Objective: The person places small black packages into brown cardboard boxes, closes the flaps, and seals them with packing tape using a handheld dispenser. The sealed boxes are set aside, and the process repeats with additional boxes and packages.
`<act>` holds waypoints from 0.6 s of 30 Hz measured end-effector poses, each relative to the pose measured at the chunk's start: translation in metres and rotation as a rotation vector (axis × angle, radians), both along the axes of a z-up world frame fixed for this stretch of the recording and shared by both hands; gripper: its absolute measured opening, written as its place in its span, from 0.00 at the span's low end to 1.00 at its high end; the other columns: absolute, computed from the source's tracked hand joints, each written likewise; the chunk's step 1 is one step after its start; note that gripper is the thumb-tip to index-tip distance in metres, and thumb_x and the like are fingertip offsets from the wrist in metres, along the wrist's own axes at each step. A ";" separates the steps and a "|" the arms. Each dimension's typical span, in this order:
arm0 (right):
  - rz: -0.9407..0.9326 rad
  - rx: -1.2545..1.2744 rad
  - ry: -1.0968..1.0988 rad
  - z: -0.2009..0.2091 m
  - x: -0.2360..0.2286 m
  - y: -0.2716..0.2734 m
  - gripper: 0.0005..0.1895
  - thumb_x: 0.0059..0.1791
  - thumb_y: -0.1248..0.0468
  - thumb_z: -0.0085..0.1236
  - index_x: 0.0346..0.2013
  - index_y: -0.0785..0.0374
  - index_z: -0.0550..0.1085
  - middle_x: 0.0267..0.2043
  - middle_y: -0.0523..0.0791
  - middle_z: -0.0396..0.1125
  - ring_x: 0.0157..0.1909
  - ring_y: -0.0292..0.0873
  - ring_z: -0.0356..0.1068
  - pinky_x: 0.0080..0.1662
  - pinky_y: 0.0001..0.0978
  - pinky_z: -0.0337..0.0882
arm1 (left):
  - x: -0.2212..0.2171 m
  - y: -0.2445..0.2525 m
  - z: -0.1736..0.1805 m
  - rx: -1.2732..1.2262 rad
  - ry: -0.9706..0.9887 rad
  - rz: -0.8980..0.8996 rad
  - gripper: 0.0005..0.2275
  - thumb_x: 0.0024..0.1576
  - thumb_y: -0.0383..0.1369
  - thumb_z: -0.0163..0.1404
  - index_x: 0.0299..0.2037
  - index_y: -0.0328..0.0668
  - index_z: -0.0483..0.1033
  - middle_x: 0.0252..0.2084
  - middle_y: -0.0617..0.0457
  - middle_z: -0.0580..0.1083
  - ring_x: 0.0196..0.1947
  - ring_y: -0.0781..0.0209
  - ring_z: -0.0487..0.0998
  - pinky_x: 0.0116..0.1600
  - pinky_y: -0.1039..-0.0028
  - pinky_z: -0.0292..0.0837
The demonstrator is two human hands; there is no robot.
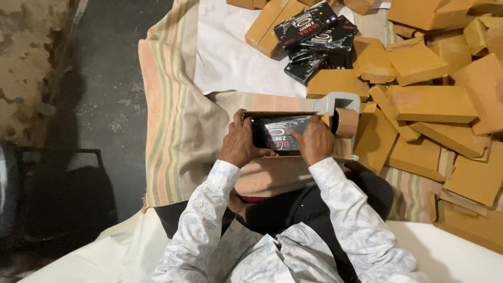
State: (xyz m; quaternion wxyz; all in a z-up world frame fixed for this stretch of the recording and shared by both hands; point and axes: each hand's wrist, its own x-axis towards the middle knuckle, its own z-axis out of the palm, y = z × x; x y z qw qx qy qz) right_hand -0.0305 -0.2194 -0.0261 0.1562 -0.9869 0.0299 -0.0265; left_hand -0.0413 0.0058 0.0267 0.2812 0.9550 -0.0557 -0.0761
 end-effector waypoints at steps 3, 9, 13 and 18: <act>0.047 -0.203 -0.116 -0.012 -0.005 0.005 0.35 0.38 0.40 0.72 0.30 0.73 0.74 0.39 0.59 0.70 0.37 0.55 0.71 0.29 0.45 0.70 | 0.000 -0.001 -0.001 0.013 0.004 -0.001 0.50 0.29 0.46 0.76 0.60 0.26 0.64 0.69 0.41 0.54 0.60 0.37 0.68 0.56 0.55 0.75; 0.301 -0.030 -0.275 -0.028 -0.005 0.001 0.23 0.45 0.49 0.68 0.30 0.69 0.77 0.33 0.55 0.69 0.34 0.54 0.70 0.38 0.50 0.71 | -0.002 -0.004 0.000 0.031 0.005 -0.001 0.50 0.30 0.46 0.76 0.59 0.24 0.63 0.70 0.40 0.53 0.61 0.36 0.67 0.56 0.56 0.75; 0.251 -0.072 0.134 -0.023 -0.002 0.009 0.30 0.49 0.43 0.66 0.22 0.72 0.79 0.44 0.64 0.67 0.32 0.56 0.71 0.36 0.48 0.73 | -0.002 -0.002 -0.001 0.005 -0.005 0.005 0.50 0.30 0.46 0.75 0.61 0.26 0.62 0.69 0.41 0.55 0.60 0.37 0.68 0.57 0.56 0.74; 0.270 0.008 0.091 -0.008 -0.014 0.011 0.28 0.54 0.44 0.62 0.37 0.71 0.80 0.41 0.59 0.72 0.39 0.54 0.72 0.44 0.46 0.73 | -0.005 0.001 -0.009 -0.032 -0.053 0.004 0.43 0.36 0.45 0.73 0.59 0.28 0.67 0.69 0.41 0.57 0.62 0.36 0.67 0.57 0.54 0.73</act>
